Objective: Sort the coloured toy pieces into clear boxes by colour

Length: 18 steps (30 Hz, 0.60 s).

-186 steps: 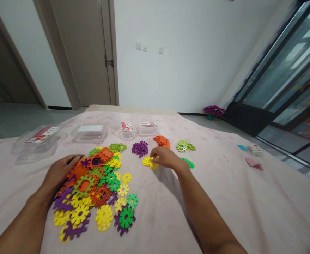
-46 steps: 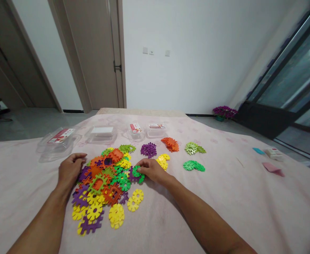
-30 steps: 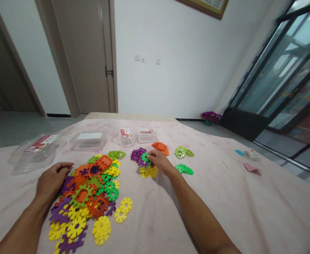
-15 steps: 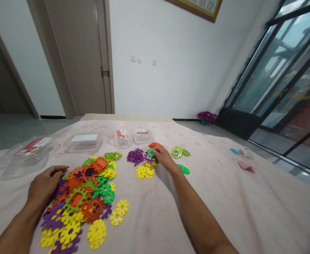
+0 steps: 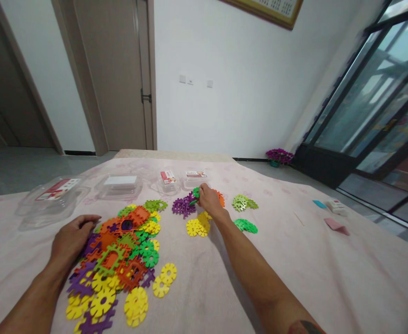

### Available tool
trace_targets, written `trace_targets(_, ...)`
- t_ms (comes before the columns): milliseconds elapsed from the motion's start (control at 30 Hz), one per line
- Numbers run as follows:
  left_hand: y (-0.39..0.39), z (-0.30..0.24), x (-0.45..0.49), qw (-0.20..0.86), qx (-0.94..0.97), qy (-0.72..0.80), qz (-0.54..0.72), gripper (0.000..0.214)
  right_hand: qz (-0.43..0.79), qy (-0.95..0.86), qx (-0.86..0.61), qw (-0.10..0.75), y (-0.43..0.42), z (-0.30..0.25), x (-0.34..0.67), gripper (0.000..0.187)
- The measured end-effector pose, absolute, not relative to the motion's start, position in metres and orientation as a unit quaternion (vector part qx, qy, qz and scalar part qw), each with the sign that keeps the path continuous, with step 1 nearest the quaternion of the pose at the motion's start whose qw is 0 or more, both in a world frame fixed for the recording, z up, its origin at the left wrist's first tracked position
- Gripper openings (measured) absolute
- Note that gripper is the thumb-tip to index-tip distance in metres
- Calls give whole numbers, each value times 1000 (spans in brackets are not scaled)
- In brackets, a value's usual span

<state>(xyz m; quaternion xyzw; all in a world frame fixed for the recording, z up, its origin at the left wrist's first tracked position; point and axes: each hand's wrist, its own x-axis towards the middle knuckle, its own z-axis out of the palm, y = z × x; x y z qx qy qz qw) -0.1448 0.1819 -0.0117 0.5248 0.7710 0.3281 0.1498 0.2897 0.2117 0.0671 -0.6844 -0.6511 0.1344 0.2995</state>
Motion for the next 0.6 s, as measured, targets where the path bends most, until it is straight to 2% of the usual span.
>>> trace_targets(100, 180, -8, -142, 156, 525, 770, 326, 33, 101, -662, -696, 258, 213, 78, 285, 19)
trace_targets(300, 176, -1, -138, 168, 529, 775, 303, 36, 89, -674, -694, 236, 200, 104, 295, 24)
trace_targets(600, 176, -3, -141, 158, 536, 781, 279, 37, 73, -654, -733, 171, 143, 129, 372, 29)
